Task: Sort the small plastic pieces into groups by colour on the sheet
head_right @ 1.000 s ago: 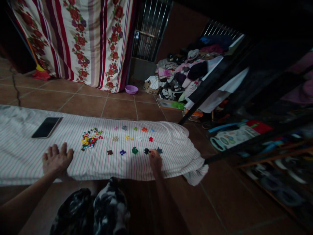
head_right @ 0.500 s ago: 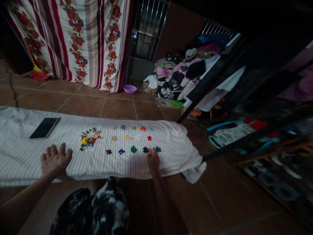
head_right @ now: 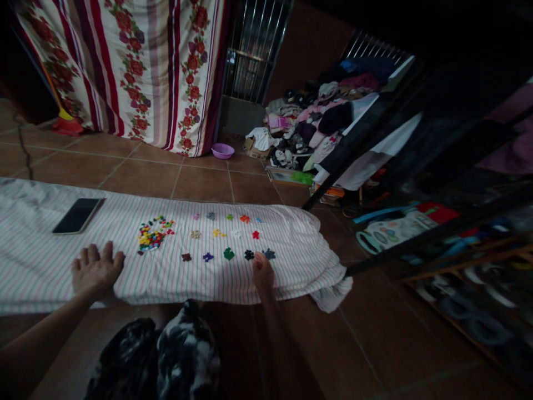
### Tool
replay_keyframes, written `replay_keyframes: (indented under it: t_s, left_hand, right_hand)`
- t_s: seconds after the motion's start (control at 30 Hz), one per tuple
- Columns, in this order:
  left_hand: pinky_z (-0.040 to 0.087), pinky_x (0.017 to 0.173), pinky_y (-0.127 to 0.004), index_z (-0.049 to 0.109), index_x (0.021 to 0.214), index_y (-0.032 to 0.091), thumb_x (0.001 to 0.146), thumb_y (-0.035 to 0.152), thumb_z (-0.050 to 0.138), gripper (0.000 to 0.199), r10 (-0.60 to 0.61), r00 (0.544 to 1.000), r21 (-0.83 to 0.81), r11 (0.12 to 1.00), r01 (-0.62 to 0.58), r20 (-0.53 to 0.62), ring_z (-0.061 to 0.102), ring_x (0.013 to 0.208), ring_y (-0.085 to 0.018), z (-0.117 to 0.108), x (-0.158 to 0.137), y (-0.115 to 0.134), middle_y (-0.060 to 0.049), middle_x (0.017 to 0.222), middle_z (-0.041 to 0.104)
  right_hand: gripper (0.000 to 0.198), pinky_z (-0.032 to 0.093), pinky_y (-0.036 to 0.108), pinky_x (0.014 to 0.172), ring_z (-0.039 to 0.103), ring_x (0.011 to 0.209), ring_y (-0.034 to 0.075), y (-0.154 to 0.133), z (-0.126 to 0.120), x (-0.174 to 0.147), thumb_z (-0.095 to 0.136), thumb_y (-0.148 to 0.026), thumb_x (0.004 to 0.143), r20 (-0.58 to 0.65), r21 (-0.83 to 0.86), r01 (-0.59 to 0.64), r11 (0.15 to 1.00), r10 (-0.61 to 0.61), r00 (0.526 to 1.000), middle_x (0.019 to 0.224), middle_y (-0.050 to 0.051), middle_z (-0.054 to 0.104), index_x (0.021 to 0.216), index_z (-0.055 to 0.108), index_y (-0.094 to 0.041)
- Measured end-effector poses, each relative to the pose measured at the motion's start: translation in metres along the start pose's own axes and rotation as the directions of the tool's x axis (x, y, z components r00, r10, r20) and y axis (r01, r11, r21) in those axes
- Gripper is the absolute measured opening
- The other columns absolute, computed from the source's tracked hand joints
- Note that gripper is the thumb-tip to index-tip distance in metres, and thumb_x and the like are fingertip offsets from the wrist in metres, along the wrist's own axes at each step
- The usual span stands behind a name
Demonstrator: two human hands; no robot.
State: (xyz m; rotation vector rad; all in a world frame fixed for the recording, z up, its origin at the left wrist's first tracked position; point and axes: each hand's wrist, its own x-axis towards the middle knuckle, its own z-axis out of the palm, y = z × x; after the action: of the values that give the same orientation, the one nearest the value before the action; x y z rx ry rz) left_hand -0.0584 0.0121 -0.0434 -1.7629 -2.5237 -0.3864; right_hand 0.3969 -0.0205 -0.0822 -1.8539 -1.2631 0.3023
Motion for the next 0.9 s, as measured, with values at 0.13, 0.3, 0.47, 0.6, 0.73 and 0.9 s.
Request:
replay_keyframes:
  t_s: [0.13,0.3,0.47,0.6,0.73,0.9]
  left_hand:
    - [0.026,0.107,-0.054,0.039,0.14,0.011,0.093,0.045,0.019,0.062,0.024,0.999,0.023,0.999,-0.024,-0.022,0.029,0.137,-0.039,0.0,-0.001,0.0,-0.027,0.145,0.036]
    - [0.025,0.109,-0.052,0.037,0.142,0.014,0.092,0.044,0.023,0.06,-0.013,1.0,0.053,0.998,0.014,-0.018,0.029,0.138,-0.037,0.005,0.001,0.0,-0.024,0.146,0.035]
    - [0.022,0.111,-0.05,0.038,0.143,0.015,0.091,0.044,0.027,0.061,-0.052,0.999,0.063,0.997,0.052,0.005,0.027,0.14,-0.035,0.008,0.003,0.0,-0.021,0.149,0.035]
    - [0.022,0.111,-0.05,0.037,0.144,0.015,0.091,0.046,0.025,0.063,-0.054,0.998,0.064,0.997,0.053,0.016,0.026,0.14,-0.036,0.01,0.005,-0.002,-0.02,0.149,0.035]
    - [0.021,0.111,-0.05,0.038,0.144,0.016,0.091,0.046,0.025,0.062,-0.054,0.998,0.081,0.995,0.053,0.013,0.027,0.141,-0.036,0.011,0.005,-0.002,-0.021,0.149,0.036]
    - [0.022,0.111,-0.051,0.039,0.143,0.015,0.09,0.046,0.027,0.062,-0.05,0.999,0.074,0.996,0.05,-0.006,0.028,0.14,-0.037,0.011,0.005,0.0,-0.02,0.148,0.037]
  right_hand:
    - [0.039,0.052,0.037,0.091,0.067,0.098,0.022,0.005,0.001,0.0,0.04,-0.036,0.082,0.004,0.014,0.046,0.999,-0.046,0.999,0.105,0.012,0.071,0.105,0.065,-0.017]
    - [0.045,0.053,0.038,0.089,0.067,0.096,0.023,0.011,0.001,0.0,0.039,-0.044,0.081,0.004,0.032,0.085,0.996,-0.085,0.996,0.103,0.013,0.071,0.105,0.065,-0.016]
    - [0.046,0.051,0.041,0.092,0.066,0.1,0.024,0.016,0.002,0.004,0.041,-0.048,0.077,0.015,0.076,0.015,0.997,-0.016,1.0,0.108,0.012,0.07,0.105,0.064,-0.019]
    - [0.048,0.053,0.04,0.087,0.067,0.097,0.024,0.018,0.002,0.008,0.046,-0.05,0.072,0.046,0.172,-0.058,0.983,0.051,0.998,0.108,0.013,0.07,0.105,0.064,-0.019]
    - [0.05,0.055,0.039,0.08,0.068,0.093,0.025,0.014,-0.001,0.009,0.05,-0.051,0.069,0.049,0.236,-0.102,0.966,0.092,0.994,0.106,0.014,0.069,0.103,0.064,-0.018]
    - [0.049,0.053,0.041,0.081,0.067,0.092,0.027,-0.004,-0.007,0.005,0.051,-0.049,0.069,-0.06,0.2,-0.098,0.975,0.113,0.992,0.102,0.016,0.07,0.101,0.065,-0.015]
